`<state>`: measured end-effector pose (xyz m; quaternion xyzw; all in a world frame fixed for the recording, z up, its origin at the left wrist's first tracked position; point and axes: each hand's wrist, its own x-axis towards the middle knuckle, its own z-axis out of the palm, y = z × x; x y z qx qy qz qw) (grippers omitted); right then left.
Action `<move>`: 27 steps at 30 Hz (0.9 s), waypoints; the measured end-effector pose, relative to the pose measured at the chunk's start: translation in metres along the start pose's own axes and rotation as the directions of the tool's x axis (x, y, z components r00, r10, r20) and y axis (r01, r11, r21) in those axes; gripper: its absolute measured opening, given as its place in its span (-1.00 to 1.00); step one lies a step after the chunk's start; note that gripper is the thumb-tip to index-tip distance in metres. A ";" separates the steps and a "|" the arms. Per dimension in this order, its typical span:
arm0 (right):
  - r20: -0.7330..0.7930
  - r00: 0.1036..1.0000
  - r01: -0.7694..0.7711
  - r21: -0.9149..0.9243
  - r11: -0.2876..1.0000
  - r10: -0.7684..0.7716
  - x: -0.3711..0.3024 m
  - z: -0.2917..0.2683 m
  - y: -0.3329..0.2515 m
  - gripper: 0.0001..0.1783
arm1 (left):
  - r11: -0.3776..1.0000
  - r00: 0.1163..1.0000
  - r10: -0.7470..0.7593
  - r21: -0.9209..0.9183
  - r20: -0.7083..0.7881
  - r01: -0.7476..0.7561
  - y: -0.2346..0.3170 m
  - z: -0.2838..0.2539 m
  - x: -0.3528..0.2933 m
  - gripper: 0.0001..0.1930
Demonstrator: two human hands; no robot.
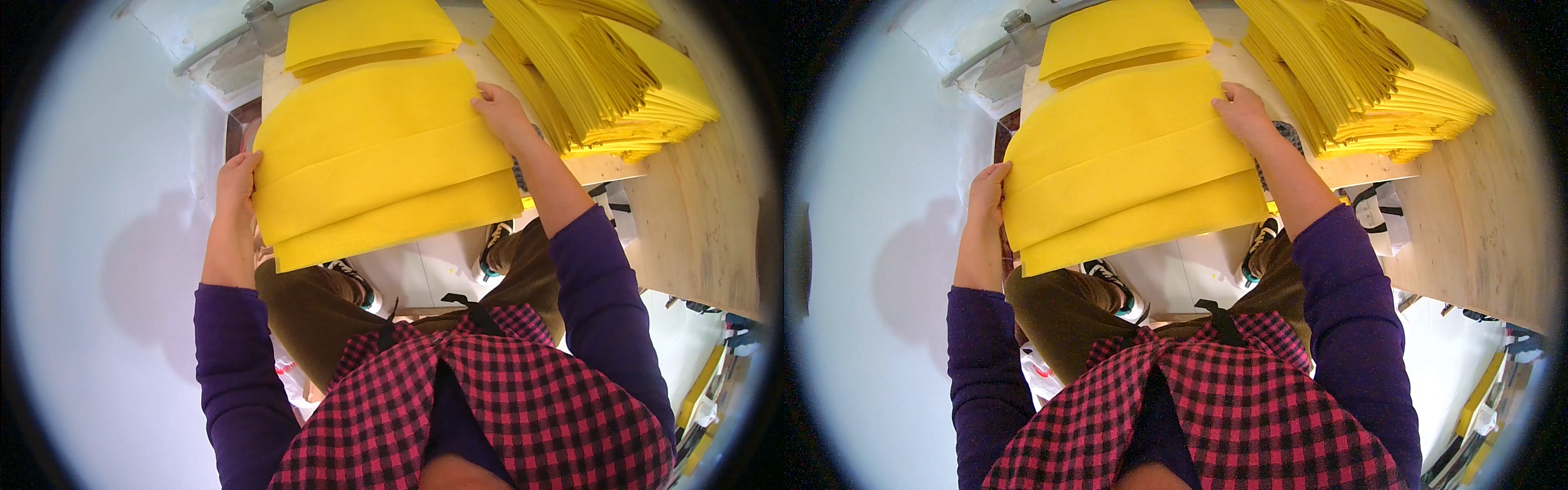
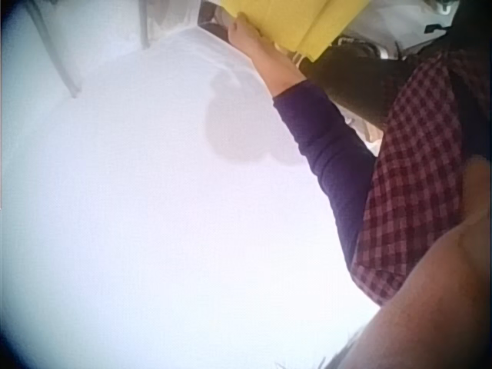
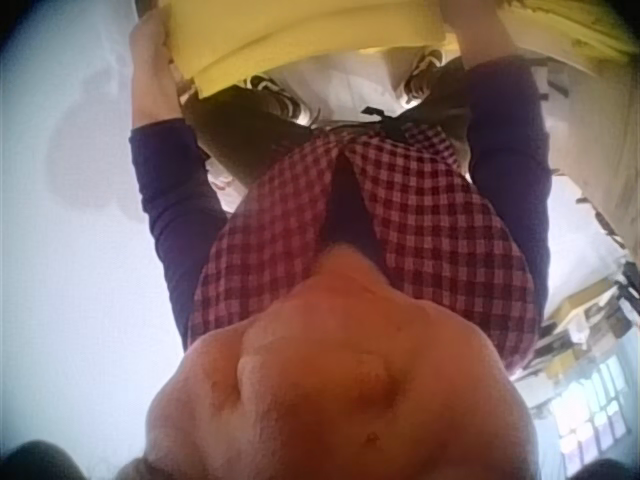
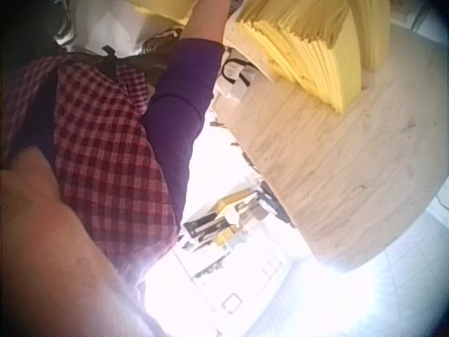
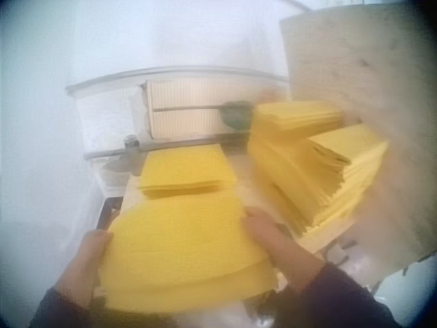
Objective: The person sits on the floor and folds multiple yellow sheets by hand, aligning edges and stacking them into a neat pile. The person repeatedly picks up sheets, folds them, and places them on top of the growing stack.
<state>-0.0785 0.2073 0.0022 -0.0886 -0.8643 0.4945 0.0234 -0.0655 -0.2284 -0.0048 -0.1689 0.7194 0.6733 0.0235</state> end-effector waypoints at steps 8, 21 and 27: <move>0.012 0.994 -0.110 0.101 0.989 0.110 -0.001 -0.004 -0.008 -0.46 | 0.999 0.998 -0.034 -0.035 -0.046 0.032 0.006 0.006 -0.007 -0.83; 0.162 0.972 -0.183 0.066 0.981 0.171 0.040 -0.010 -0.025 -0.55 | 0.950 0.962 -0.222 -0.187 0.160 0.251 0.024 0.011 0.045 -0.69; 0.187 0.972 -0.175 0.187 0.967 0.140 0.064 -0.006 -0.024 -0.71 | 0.973 0.959 -0.167 -0.117 0.231 0.198 0.038 0.020 0.054 -0.67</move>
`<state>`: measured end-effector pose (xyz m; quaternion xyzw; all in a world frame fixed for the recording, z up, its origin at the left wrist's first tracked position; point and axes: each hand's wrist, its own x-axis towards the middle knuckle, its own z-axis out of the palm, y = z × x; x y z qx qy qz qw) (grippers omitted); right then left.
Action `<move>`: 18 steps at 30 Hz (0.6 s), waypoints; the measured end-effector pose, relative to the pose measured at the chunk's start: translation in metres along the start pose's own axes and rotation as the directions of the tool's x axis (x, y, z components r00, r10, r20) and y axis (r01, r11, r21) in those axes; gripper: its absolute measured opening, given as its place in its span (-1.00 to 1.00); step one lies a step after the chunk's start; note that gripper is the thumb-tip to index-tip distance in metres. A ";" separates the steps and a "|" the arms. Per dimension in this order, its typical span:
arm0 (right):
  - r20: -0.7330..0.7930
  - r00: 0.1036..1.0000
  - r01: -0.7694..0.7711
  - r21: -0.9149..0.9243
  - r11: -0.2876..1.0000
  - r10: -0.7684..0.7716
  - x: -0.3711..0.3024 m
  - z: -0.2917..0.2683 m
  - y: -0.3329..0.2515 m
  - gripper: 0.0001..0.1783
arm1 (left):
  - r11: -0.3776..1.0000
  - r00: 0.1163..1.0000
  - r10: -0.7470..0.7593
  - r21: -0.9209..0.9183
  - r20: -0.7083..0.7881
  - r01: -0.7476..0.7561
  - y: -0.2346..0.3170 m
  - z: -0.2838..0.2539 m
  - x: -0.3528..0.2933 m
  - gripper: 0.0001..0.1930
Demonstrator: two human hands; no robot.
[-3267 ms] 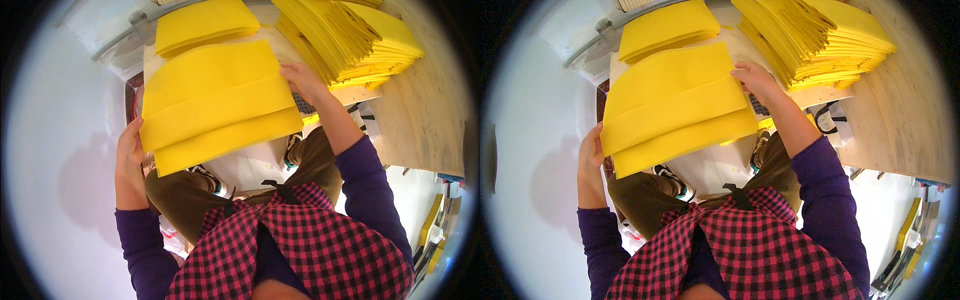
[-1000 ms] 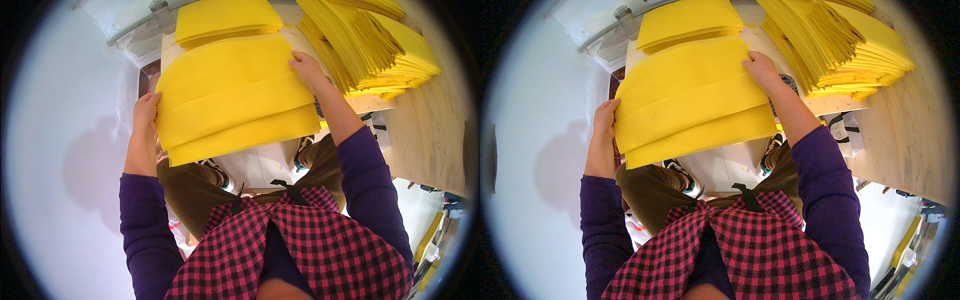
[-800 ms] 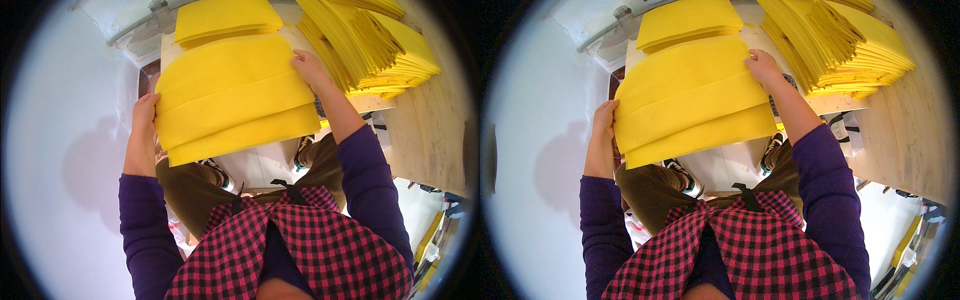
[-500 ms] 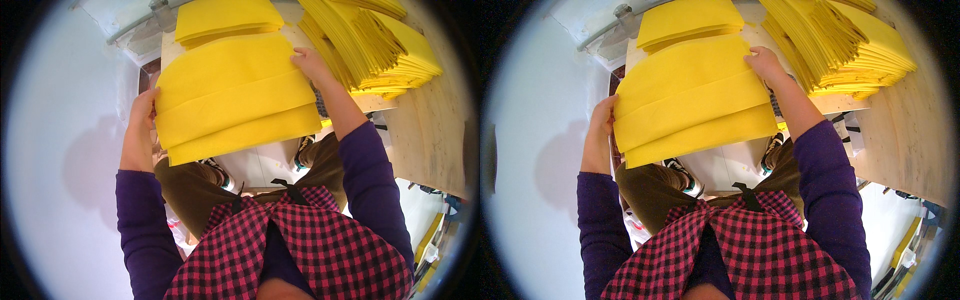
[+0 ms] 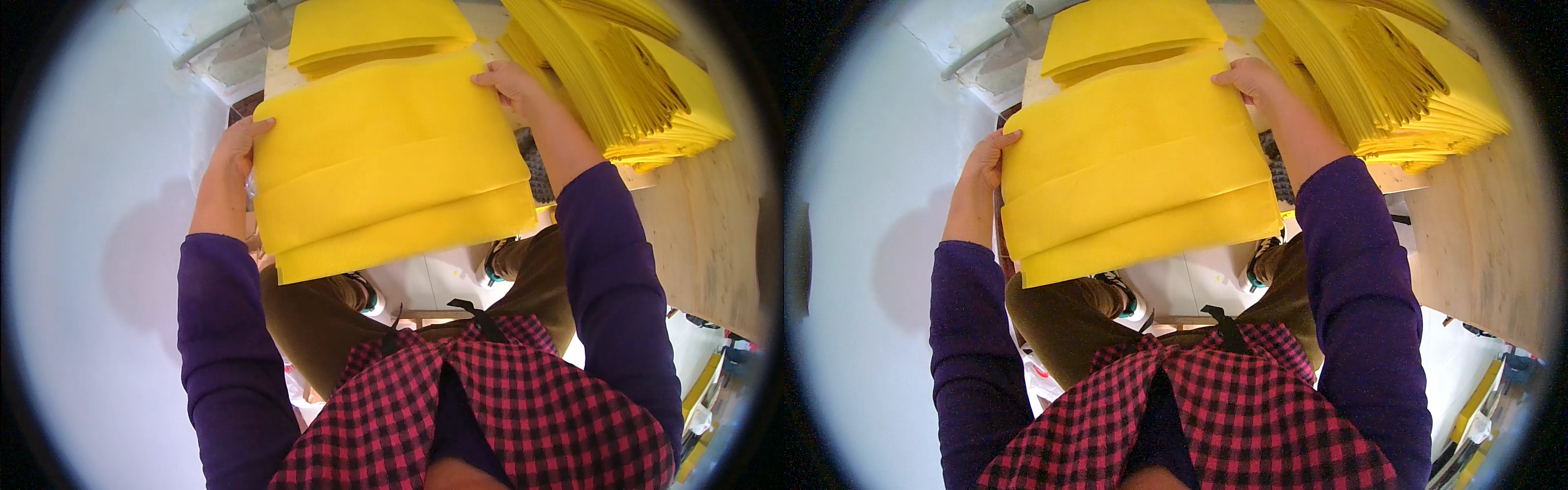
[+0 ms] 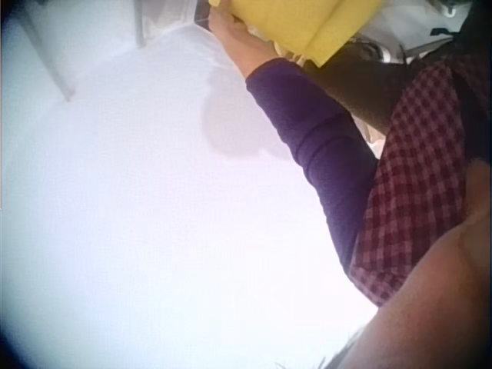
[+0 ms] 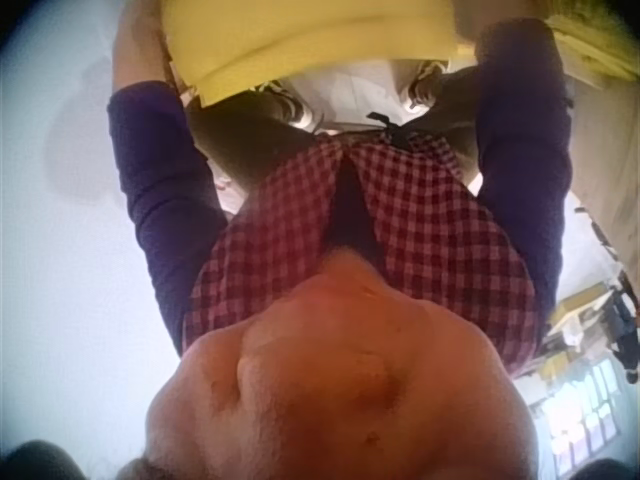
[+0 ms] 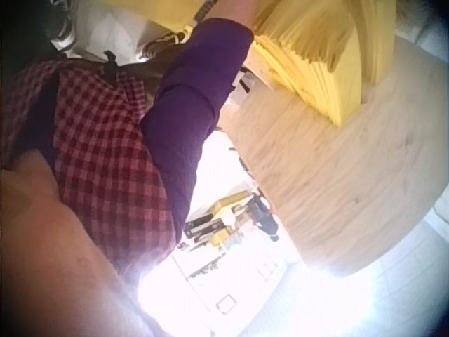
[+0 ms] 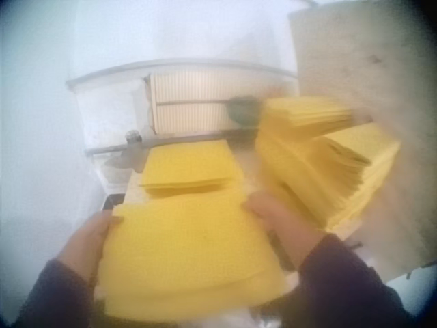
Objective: The person sits on the floor and folds multiple yellow sheets by hand, aligning edges and stacking them into a neat pile. The person repeatedly picks up sheets, folds them, and places them on top of the growing stack.
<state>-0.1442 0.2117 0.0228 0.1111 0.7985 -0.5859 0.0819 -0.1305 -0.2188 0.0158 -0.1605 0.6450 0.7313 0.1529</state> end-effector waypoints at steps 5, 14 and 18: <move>0.127 0.988 0.090 0.019 0.996 -0.092 -0.004 -0.004 -0.002 -0.71 | 0.976 0.976 0.218 0.013 0.028 -0.218 -0.007 -0.006 -0.005 -0.71; 0.019 0.973 0.228 0.065 0.971 -0.230 -0.018 -0.003 0.014 -0.69 | 0.927 0.914 0.374 -0.105 0.157 -0.361 -0.013 -0.014 -0.017 -0.69; -0.003 0.969 0.245 0.072 0.967 -0.245 -0.017 -0.005 0.015 -0.69 | 0.931 0.914 0.366 -0.062 0.174 -0.360 -0.011 -0.011 -0.022 -0.68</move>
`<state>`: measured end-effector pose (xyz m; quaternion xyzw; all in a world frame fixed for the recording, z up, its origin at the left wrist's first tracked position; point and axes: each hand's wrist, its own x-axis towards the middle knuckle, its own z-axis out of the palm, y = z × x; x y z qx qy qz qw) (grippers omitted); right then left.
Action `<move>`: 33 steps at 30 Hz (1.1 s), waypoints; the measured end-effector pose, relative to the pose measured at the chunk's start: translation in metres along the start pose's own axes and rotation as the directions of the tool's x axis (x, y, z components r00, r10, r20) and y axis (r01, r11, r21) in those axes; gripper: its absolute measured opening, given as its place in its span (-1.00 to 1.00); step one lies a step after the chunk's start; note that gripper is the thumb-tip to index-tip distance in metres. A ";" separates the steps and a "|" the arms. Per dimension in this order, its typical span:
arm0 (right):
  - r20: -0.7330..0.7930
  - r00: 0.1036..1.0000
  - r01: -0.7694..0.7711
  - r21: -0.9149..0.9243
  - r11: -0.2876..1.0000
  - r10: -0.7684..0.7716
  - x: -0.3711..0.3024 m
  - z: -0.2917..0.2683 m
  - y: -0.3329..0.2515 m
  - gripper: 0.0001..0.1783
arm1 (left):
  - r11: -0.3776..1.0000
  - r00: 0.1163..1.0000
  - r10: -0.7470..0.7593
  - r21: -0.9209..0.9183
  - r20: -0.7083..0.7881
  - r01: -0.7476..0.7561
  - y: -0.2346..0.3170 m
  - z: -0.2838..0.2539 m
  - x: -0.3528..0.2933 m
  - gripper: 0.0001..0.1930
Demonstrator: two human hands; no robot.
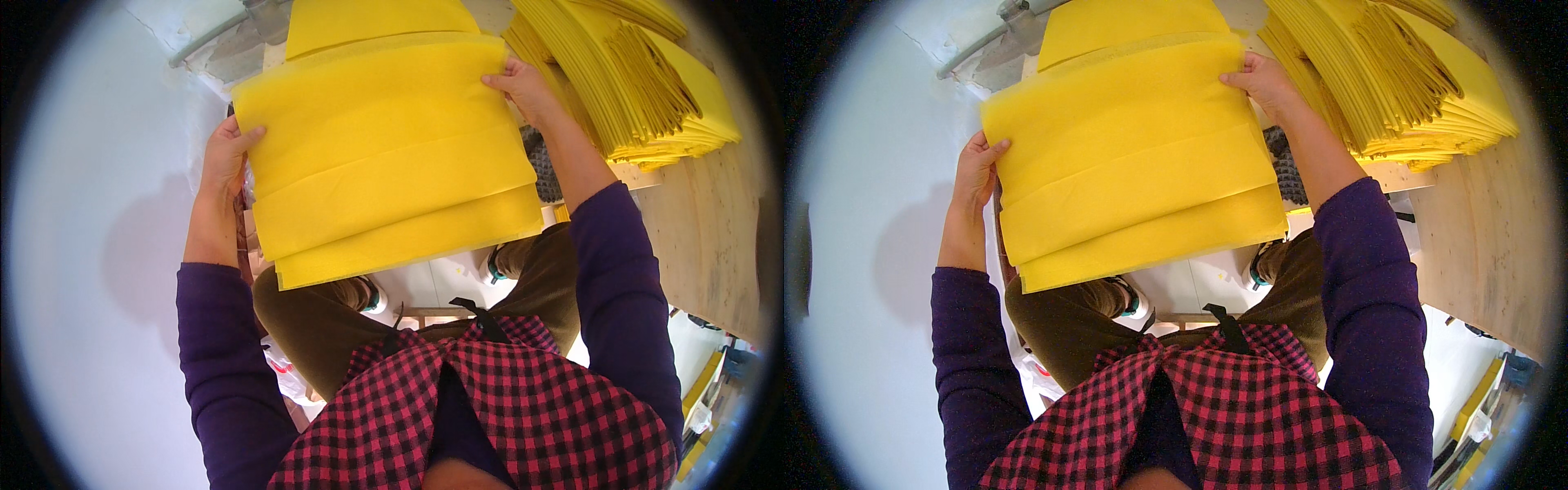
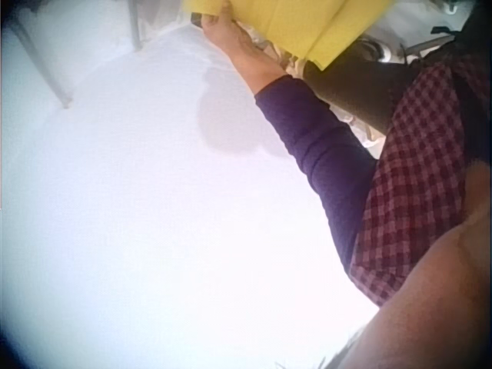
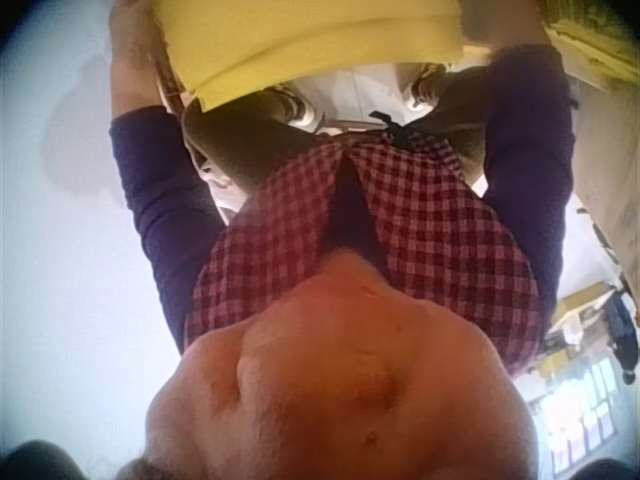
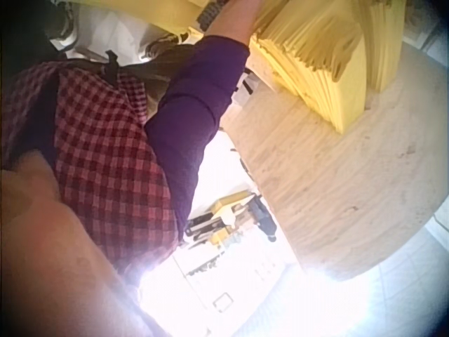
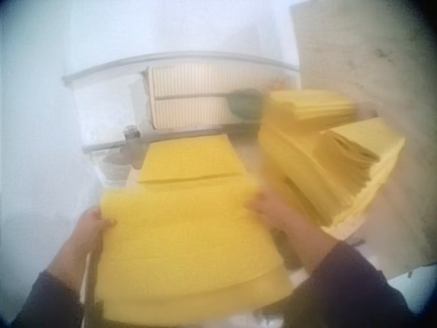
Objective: The person sits on the floor and folds multiple yellow sheets by hand, aligning edges and stacking them into a neat pile. The person repeatedly picks up sheets, folds them, and places them on top of the growing stack.
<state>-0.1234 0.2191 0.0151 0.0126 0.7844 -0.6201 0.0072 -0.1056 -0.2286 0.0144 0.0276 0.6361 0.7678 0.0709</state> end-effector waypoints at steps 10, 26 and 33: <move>0.148 0.988 0.028 0.084 0.996 -0.040 0.006 -0.003 0.003 -0.64 | 1.000 0.999 -0.030 -0.009 -0.012 0.030 0.000 0.001 0.001 -0.64; 0.200 0.979 -0.030 0.326 0.945 -0.038 0.007 -0.004 0.002 -0.62 | 0.994 0.997 -0.073 0.079 -0.037 0.076 0.006 0.001 0.004 -0.59; 0.082 0.990 0.087 0.292 0.952 -0.116 -0.008 -0.007 0.004 -0.70 | 0.960 0.964 0.221 0.206 -0.145 -0.189 0.003 0.009 -0.021 -0.69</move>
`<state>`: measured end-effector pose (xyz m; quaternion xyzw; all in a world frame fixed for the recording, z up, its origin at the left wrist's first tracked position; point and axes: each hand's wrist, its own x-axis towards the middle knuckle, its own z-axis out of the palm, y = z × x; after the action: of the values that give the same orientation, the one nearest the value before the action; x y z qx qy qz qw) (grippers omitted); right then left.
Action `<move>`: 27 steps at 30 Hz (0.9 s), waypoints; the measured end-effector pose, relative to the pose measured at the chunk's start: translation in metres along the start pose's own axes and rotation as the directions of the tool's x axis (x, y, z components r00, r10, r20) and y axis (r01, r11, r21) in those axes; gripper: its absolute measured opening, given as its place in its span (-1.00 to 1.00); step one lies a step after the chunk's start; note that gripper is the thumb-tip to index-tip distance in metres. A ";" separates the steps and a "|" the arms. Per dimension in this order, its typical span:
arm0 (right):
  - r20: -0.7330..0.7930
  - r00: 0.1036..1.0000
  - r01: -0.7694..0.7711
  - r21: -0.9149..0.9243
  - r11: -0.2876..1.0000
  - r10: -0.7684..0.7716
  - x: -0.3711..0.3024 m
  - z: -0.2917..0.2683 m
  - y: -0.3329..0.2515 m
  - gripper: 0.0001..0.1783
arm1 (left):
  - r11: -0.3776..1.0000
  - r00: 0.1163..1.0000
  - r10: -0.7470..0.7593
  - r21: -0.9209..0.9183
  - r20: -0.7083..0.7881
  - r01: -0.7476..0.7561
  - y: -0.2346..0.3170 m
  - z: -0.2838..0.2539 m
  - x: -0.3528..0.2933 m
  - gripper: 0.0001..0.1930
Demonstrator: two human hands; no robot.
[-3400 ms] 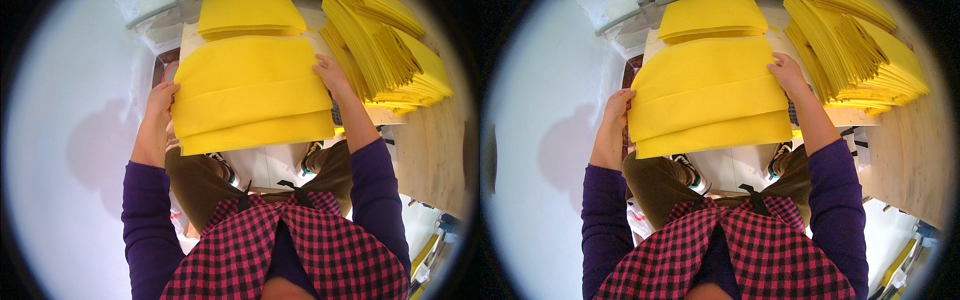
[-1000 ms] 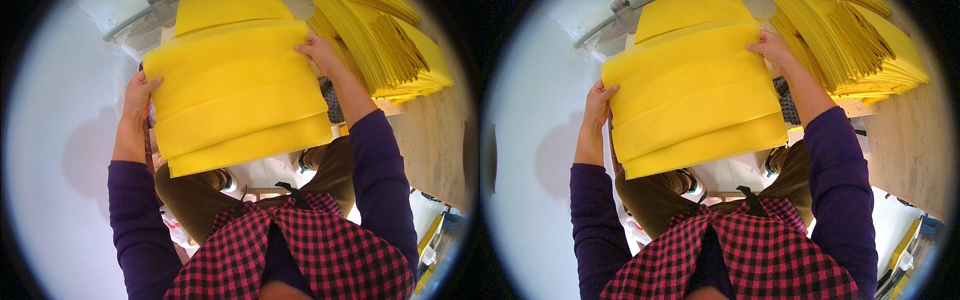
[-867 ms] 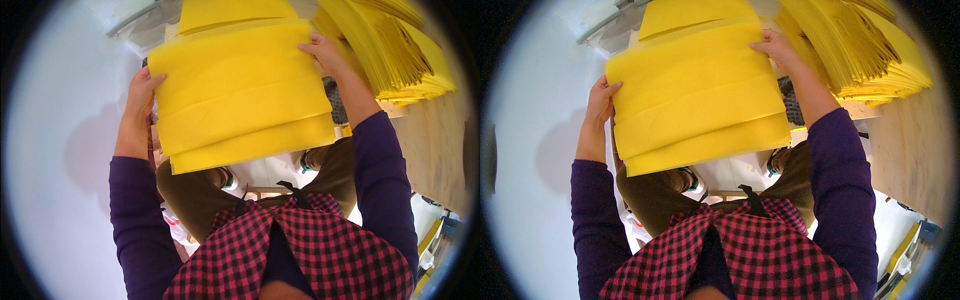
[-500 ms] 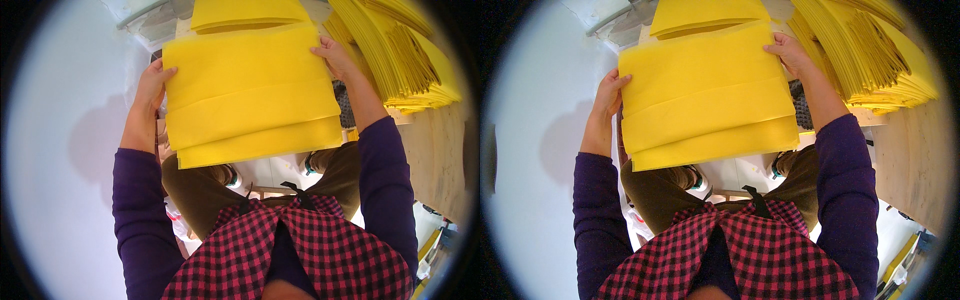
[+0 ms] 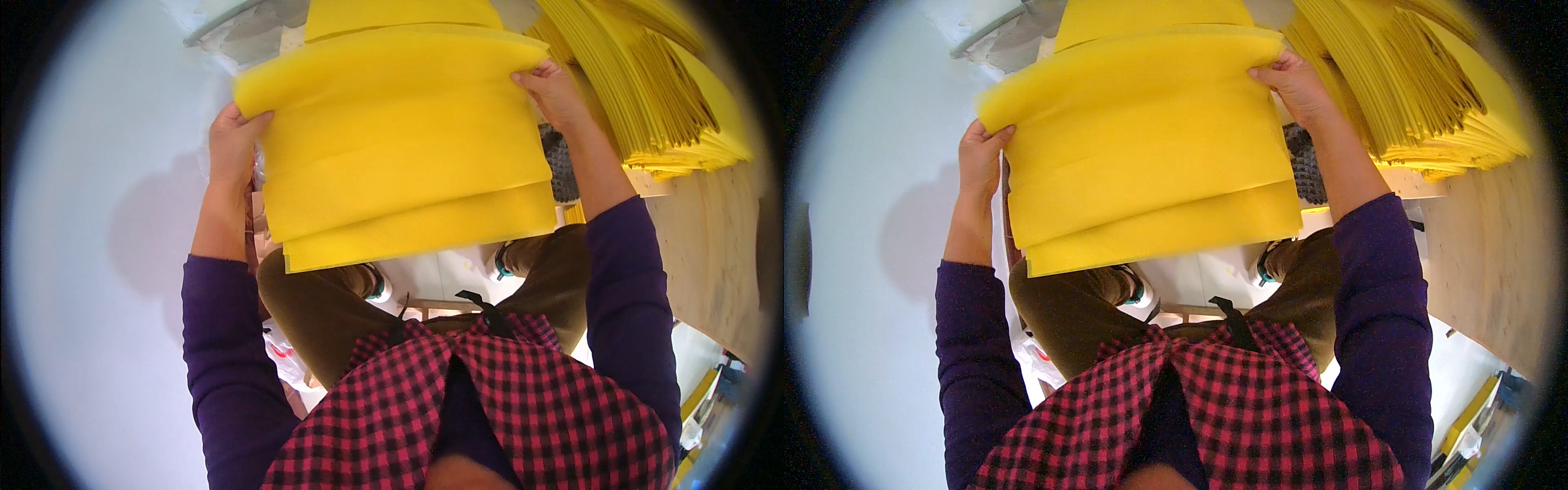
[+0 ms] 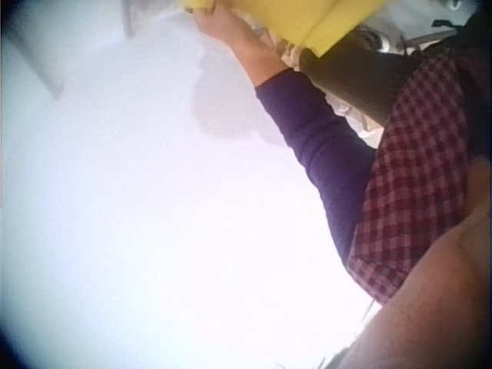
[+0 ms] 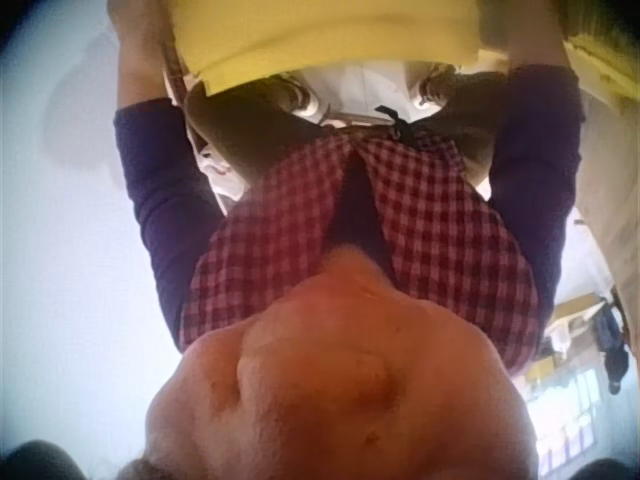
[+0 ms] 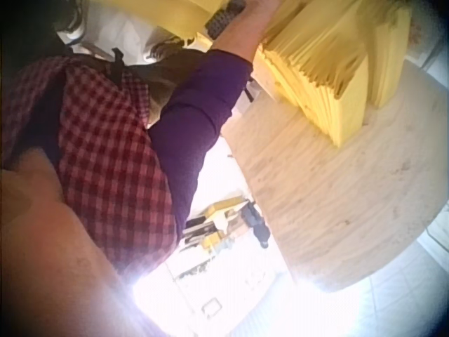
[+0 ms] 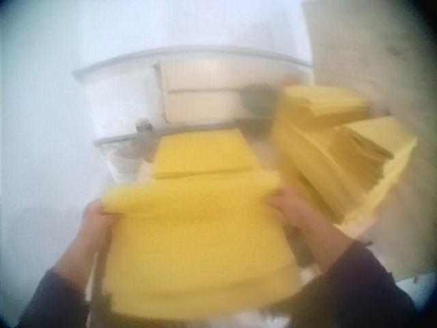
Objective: The person sits on the floor and folds multiple yellow sheets by hand, aligning edges and stacking them into a neat pile. The person repeatedly picks up sheets, folds them, and places them on top of the growing stack.
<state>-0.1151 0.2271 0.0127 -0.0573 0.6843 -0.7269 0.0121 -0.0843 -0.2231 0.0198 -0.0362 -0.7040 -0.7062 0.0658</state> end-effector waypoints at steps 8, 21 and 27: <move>0.121 0.938 0.344 -0.212 0.915 -0.324 -0.049 -0.005 0.013 -0.86 | 0.837 0.939 0.284 0.426 0.195 -0.342 -0.006 -0.006 -0.060 -0.73; 0.200 0.881 0.469 -0.271 0.840 -0.428 -0.064 -0.003 0.028 -0.85 | 0.662 0.824 0.454 0.491 0.338 -0.566 0.039 -0.013 -0.073 -0.67; 0.211 0.869 0.490 -0.234 0.840 -0.448 -0.064 -0.001 0.027 -0.83 | 0.603 0.857 0.276 0.616 0.435 -0.507 0.053 0.045 -0.034 -0.65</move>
<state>-0.0537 0.2329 -0.0187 -0.2781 0.7420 -0.5972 -0.1242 -0.0450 -0.1767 0.0676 -0.2679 -0.8962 -0.3313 0.1237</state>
